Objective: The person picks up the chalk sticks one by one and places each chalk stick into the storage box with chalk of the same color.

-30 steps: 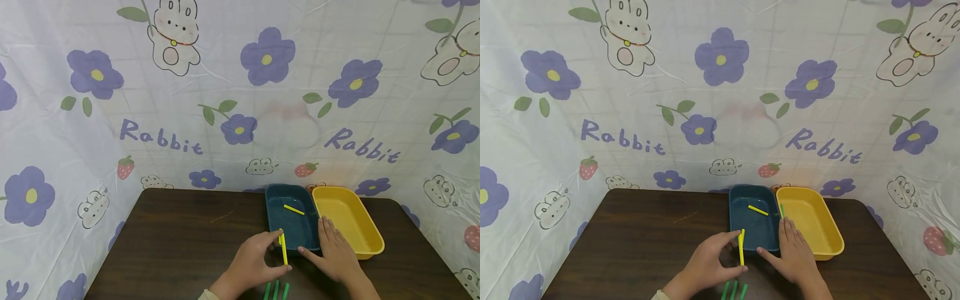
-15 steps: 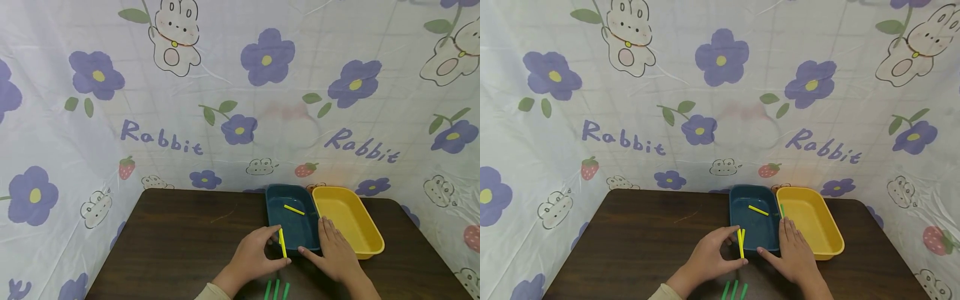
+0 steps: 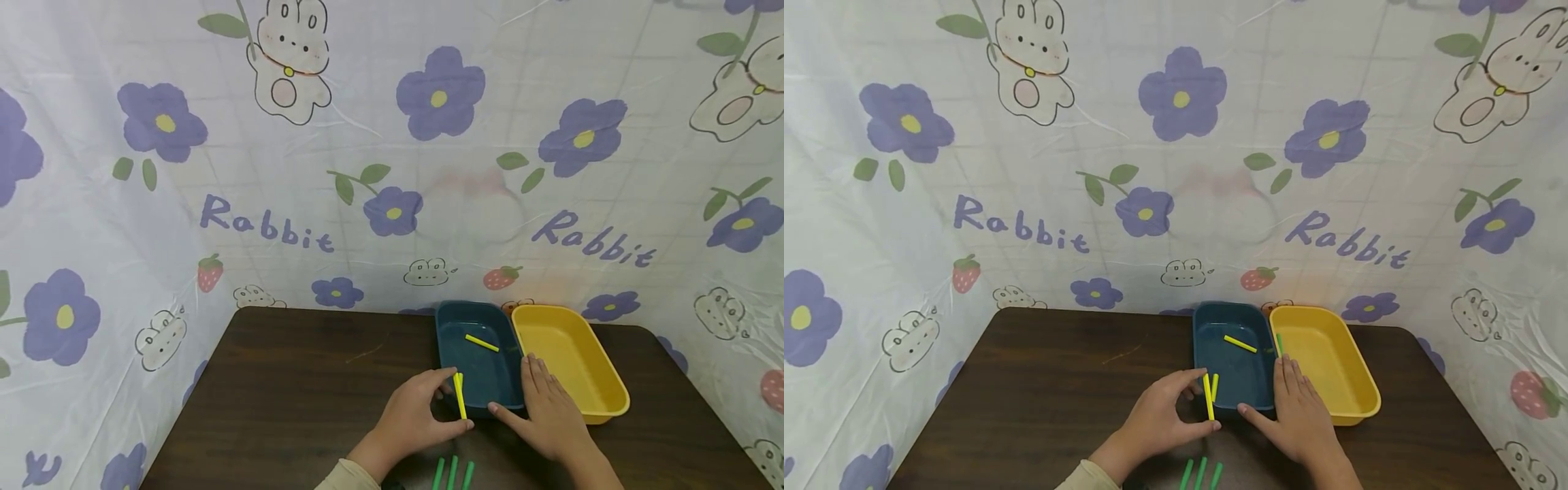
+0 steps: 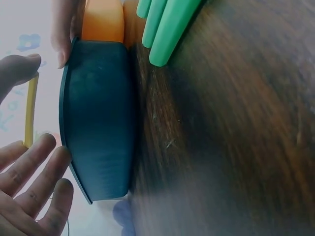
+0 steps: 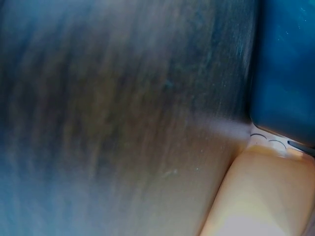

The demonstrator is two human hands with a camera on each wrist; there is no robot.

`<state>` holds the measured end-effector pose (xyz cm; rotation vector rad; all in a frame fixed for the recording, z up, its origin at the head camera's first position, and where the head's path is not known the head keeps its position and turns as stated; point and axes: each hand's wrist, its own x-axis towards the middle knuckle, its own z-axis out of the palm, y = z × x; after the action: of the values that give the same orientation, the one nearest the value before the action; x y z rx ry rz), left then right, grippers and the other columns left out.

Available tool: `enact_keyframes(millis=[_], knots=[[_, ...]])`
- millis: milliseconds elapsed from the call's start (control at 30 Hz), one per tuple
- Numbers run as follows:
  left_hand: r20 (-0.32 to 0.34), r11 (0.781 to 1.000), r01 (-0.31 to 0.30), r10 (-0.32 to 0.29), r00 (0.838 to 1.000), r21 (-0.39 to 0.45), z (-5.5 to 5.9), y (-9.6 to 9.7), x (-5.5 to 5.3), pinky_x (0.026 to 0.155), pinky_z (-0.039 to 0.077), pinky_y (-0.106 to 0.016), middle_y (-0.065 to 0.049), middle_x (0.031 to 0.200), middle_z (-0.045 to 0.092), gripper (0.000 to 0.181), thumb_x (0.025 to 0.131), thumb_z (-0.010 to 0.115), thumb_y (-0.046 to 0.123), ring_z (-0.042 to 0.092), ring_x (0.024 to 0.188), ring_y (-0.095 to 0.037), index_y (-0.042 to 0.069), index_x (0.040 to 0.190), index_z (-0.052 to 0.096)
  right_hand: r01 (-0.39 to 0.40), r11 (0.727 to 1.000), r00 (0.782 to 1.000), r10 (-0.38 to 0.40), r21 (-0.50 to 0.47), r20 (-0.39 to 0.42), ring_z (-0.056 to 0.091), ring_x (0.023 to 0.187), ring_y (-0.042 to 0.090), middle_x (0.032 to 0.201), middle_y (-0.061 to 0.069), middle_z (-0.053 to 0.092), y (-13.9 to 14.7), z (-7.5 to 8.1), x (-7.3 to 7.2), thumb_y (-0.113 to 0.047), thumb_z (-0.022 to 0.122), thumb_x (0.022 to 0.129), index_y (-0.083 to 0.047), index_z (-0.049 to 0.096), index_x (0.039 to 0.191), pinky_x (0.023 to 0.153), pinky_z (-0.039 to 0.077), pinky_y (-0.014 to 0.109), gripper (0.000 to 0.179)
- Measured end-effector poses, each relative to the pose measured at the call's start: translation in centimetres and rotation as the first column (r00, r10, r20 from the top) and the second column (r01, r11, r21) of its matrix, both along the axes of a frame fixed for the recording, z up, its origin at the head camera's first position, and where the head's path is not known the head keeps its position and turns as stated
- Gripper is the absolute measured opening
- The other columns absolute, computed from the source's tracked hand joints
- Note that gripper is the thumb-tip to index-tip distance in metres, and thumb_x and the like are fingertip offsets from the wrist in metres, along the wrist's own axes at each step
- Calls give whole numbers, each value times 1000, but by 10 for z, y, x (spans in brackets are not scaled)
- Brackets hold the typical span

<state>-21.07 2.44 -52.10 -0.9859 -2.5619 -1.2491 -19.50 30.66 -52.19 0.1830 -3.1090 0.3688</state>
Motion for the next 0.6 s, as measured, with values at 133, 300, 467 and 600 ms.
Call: enact_keyframes(millis=[133,300,467,600], knots=[[2,1000,-5,5,1000,-2,2,0,0,83,57,-22,2,115,74,76,87,85,53,70,97,-13,19,151,59,-3,1000,1000,3,3,-9,18,160,51,174,31,15,0,0,0,-83,49,95,9,18,165,127,20,68,120],[21,1000,-15,15,1000,-4,3,0,-1,83,57,-22,3,115,74,77,87,85,53,70,97,-13,18,150,60,-5,1000,1000,5,-1,-7,18,160,51,174,31,15,0,0,0,-82,50,95,10,18,165,127,20,68,120],[47,1000,-21,21,999,-5,-1,0,-2,84,57,-22,3,116,73,77,87,85,55,70,98,-12,18,150,60,-6,1000,1000,6,-6,-6,18,160,51,174,31,15,0,-1,1,-82,50,95,9,18,165,127,20,68,120],[50,1000,-27,27,998,0,-2,0,-4,85,57,-23,4,116,73,77,86,85,55,70,98,-13,20,150,60,-6,1000,1000,6,-2,-13,18,160,51,174,31,15,1,-2,0,-82,50,95,9,18,166,127,20,68,120]])
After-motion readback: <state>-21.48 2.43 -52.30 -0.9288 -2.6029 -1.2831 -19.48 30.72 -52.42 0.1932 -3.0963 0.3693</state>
